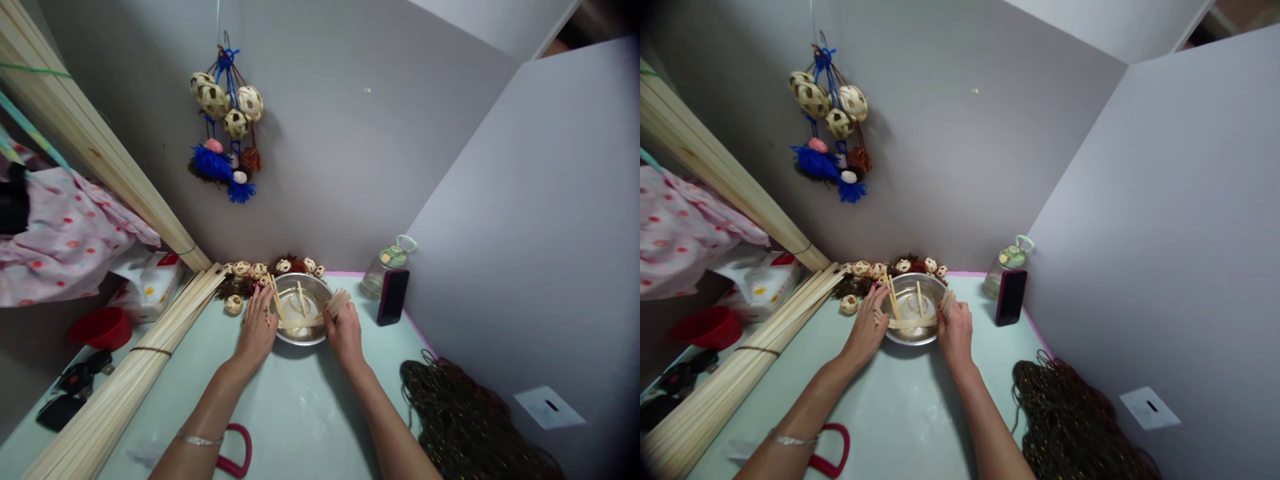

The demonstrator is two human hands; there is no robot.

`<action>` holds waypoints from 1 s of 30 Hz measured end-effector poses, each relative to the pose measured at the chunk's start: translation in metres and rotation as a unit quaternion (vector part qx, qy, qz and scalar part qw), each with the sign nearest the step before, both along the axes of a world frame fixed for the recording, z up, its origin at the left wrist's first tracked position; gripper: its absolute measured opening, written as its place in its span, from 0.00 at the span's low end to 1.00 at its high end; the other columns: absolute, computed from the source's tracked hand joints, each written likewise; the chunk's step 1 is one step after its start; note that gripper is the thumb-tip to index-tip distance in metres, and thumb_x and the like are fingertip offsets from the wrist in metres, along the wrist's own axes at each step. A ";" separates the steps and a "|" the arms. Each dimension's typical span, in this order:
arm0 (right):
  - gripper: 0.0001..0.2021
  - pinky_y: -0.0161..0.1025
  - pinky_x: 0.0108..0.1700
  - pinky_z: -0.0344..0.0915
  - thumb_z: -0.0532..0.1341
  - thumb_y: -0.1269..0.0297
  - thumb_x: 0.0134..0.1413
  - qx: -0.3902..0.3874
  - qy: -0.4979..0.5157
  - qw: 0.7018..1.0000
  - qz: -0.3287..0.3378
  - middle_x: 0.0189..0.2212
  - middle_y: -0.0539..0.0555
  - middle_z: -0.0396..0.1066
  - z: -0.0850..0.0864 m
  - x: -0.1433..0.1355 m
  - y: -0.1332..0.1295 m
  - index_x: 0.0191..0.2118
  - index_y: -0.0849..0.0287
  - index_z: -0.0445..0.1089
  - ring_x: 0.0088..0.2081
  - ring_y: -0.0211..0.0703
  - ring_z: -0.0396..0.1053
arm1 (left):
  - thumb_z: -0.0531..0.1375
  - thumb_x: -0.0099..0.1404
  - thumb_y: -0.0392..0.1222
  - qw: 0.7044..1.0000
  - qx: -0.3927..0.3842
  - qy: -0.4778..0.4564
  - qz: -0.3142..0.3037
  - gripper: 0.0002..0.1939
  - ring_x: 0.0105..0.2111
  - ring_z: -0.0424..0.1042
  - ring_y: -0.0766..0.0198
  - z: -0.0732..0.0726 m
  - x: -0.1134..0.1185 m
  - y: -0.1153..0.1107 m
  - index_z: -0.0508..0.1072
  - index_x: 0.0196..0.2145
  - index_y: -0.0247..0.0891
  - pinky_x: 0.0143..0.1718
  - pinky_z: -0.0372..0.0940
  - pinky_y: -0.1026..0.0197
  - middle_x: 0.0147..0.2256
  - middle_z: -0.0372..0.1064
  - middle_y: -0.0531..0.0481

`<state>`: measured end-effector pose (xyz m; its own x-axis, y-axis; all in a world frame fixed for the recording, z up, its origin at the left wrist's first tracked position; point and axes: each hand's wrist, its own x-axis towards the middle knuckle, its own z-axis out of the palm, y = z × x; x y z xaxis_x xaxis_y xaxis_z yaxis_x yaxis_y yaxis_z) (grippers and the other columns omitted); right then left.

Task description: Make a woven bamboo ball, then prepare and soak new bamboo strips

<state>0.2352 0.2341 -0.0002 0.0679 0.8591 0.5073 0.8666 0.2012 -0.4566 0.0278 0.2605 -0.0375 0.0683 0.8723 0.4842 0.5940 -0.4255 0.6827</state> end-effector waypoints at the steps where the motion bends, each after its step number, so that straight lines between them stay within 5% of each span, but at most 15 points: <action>1: 0.09 0.44 0.42 0.63 0.54 0.68 0.61 0.001 0.001 1.000 0.000 0.34 0.57 0.72 0.000 0.000 0.000 0.39 0.59 0.73 0.39 0.51 0.64 | 0.49 0.63 0.31 1.000 0.000 -0.001 0.001 0.28 0.69 0.47 0.50 0.000 0.000 0.000 0.61 0.62 0.35 0.67 0.47 0.39 0.64 0.58 0.38; 30: 0.09 0.44 0.41 0.62 0.55 0.65 0.59 0.006 0.029 1.000 -0.009 0.33 0.58 0.68 -0.010 0.002 0.005 0.38 0.61 0.72 0.39 0.52 0.64 | 0.49 0.62 0.28 1.000 -0.013 0.002 0.016 0.29 0.68 0.48 0.50 0.001 0.003 -0.002 0.60 0.62 0.34 0.66 0.50 0.40 0.66 0.55 0.36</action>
